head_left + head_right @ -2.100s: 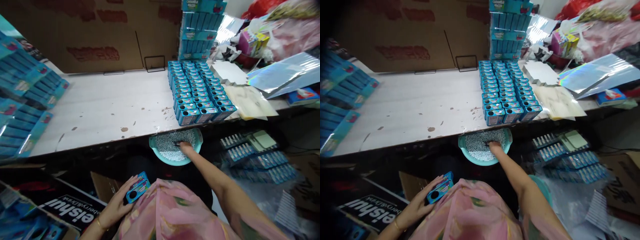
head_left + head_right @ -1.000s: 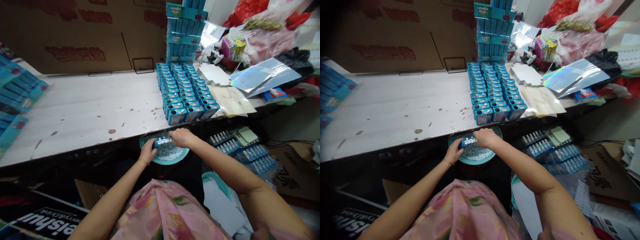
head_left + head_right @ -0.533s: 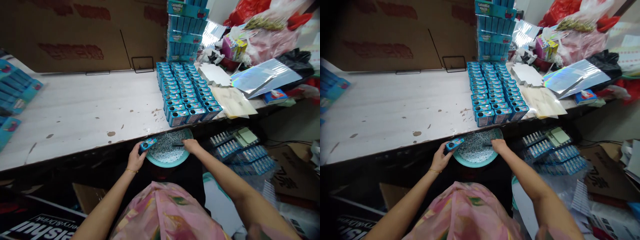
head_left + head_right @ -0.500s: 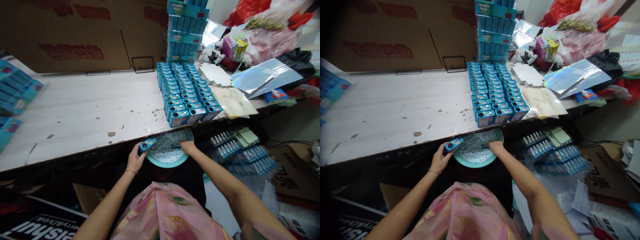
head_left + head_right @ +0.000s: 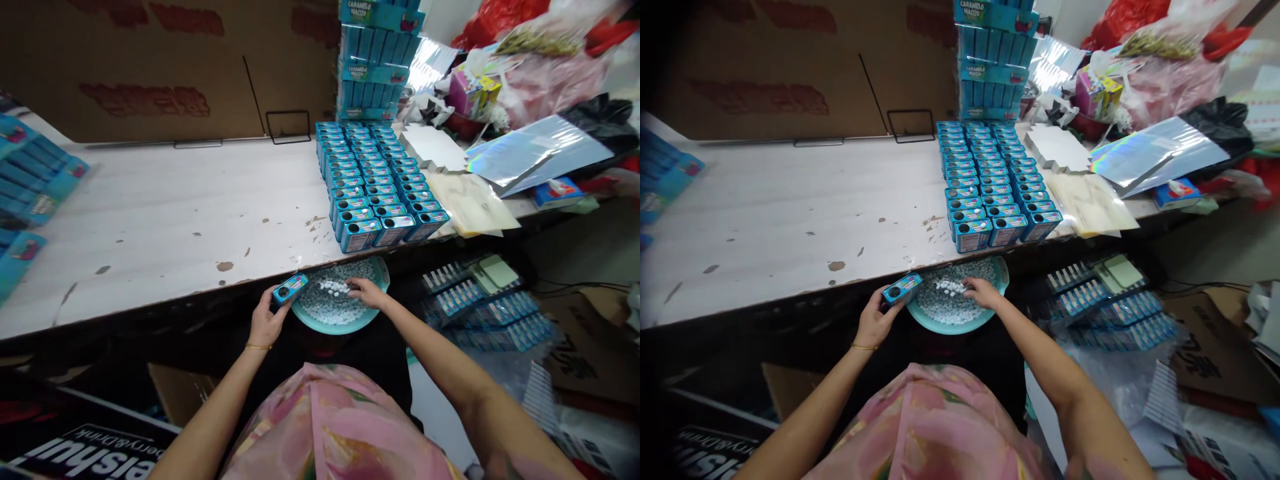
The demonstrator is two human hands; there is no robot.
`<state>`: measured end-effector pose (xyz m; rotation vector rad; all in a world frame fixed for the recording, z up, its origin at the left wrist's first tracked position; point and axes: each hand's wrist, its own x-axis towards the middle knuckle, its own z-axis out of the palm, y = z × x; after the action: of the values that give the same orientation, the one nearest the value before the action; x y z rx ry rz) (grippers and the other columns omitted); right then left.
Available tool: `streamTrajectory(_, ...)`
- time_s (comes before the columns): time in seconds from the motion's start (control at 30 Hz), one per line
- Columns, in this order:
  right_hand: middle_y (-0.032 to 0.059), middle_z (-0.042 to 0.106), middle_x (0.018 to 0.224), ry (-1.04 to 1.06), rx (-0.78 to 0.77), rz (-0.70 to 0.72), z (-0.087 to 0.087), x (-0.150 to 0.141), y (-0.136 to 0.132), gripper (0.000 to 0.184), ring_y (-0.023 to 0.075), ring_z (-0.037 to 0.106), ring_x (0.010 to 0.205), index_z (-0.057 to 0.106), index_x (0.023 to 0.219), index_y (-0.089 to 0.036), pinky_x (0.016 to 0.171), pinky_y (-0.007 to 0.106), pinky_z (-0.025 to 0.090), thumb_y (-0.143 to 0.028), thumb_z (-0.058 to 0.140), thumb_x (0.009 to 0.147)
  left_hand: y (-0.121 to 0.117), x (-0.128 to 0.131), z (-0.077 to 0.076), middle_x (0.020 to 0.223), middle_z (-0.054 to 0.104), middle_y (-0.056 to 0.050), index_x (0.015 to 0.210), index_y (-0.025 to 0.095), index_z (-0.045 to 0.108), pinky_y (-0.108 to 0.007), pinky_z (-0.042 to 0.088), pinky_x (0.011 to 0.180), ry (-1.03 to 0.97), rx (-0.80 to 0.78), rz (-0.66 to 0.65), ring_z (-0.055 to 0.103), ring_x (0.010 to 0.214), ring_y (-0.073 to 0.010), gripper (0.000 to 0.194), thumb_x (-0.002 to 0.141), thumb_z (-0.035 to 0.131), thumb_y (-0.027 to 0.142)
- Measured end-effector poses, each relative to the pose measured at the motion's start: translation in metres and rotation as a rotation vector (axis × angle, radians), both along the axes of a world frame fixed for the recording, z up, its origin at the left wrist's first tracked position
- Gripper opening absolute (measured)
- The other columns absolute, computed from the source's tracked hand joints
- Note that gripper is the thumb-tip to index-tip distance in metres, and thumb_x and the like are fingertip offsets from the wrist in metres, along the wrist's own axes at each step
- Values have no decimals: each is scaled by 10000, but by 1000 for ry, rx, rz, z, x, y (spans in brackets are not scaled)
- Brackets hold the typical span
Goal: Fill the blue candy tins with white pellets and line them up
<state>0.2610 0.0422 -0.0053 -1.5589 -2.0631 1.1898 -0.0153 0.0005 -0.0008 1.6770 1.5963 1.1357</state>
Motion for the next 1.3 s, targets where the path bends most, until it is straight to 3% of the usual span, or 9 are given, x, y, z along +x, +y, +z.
streamTrajectory(0.13, -15, 578, 737, 57, 84, 36, 51, 16, -10, 276, 118, 508, 674, 560, 977, -174, 634, 228, 376, -214, 516, 708, 6, 15, 3, 1028, 562, -68, 1057, 170, 481, -350, 398, 873, 78, 49, -50, 525, 956, -192, 371, 705, 521, 281)
streamTrajectory(0.33, 27, 629, 854, -372, 217, 155, 117, -4, -18, 270, 185, 552, 806, 593, 988, -246, 697, 271, 370, -287, 502, 738, 10, 43, 6, 1029, 560, -64, 1041, 180, 501, -348, 395, 884, 194, 92, -138, 513, 977, -197, 369, 674, 475, 167)
streamTrajectory(0.53, 122, 613, 955, -695, 327, 314, 139, -34, -21, 262, 258, 563, 861, 608, 927, -184, 718, 358, 395, -278, 417, 775, 8, 50, 1, 1033, 555, -81, 1050, 160, 497, -357, 398, 873, 262, 94, -187, 509, 972, -209, 375, 676, 464, 160)
streamTrajectory(0.73, 149, 594, 917, -756, 428, 352, 151, -44, -30, 270, 238, 564, 836, 578, 919, -146, 688, 345, 409, -179, 339, 798, 9, 48, -1, 1024, 556, -73, 1039, 171, 501, -361, 395, 878, 237, 80, -174, 509, 969, -206, 369, 671, 470, 164)
streamTrajectory(0.8, 129, 588, 935, -749, 444, 318, 146, -31, -30, 255, 219, 557, 858, 562, 940, -169, 709, 323, 405, -203, 348, 806, 9, 44, 0, 1026, 556, -69, 1032, 176, 502, -358, 393, 884, 197, 72, -158, 510, 972, -203, 364, 668, 477, 170)
streamTrajectory(0.87, 103, 589, 954, -739, 403, 242, 128, -10, -27, 239, 211, 554, 881, 546, 974, -202, 725, 309, 401, -240, 383, 802, 7, 38, 1, 1030, 557, -67, 1028, 177, 502, -358, 391, 889, 156, 66, -138, 513, 976, -203, 358, 671, 487, 184)
streamTrajectory(1.0, 108, 603, 992, -693, 72, 50, 61, 11, -15, 255, 240, 545, 942, 554, 1000, -213, 762, 333, 395, -219, 457, 765, 2, 21, 6, 1026, 562, -66, 1031, 178, 496, -359, 393, 885, 112, 53, -80, 522, 974, -206, 340, 698, 501, 250)
streamTrajectory(1.17, 111, 607, 1031, -558, -68, 3, -20, -39, 0, 339, 228, 555, 940, 519, 1104, -218, 760, 322, 407, -234, 454, 772, -5, 6, 8, 1029, 561, -65, 1048, 180, 480, -351, 402, 867, 67, 39, 4, 529, 961, -196, 363, 714, 522, 315)
streamTrajectory(1.3, 69, 595, 1067, -393, -110, -8, -42, -66, 8, 378, 183, 560, 925, 481, 1149, -219, 755, 271, 414, -280, 460, 776, -7, 0, 9, 999, 571, -52, 1043, 186, 481, -333, 419, 831, 66, 15, 47, 541, 914, -181, 372, 710, 539, 340)
